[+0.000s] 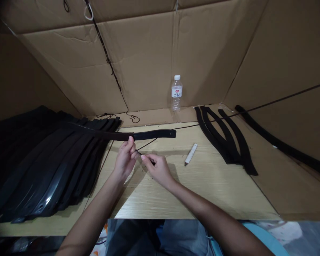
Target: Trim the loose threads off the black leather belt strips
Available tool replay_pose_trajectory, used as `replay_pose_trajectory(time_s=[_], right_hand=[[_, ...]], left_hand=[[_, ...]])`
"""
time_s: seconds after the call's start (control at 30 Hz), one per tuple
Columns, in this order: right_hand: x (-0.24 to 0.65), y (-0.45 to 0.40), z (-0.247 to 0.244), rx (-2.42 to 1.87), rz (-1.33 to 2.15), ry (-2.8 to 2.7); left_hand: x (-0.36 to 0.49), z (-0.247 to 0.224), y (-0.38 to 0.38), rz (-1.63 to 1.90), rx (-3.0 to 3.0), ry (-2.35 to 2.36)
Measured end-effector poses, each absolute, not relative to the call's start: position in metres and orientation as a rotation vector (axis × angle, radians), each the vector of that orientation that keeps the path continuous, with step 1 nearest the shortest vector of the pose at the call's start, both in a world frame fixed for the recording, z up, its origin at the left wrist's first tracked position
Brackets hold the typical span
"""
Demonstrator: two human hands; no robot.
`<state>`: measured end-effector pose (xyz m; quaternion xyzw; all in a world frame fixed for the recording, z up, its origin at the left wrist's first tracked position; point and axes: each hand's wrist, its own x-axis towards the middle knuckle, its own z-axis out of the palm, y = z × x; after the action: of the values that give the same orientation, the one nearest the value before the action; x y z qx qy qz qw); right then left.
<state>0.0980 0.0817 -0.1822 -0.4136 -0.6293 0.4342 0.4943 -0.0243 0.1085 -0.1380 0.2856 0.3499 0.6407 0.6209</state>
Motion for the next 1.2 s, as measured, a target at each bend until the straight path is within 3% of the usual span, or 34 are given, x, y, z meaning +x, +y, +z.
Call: replay_pose_trajectory(time_s=[1.2], right_hand=[[0.0954,0.0811,-0.1823,-1.019,1.065,-1.506]], left_hand=[[-0.0242,-0.1317,0.1046,1.473,0.634,0.809]])
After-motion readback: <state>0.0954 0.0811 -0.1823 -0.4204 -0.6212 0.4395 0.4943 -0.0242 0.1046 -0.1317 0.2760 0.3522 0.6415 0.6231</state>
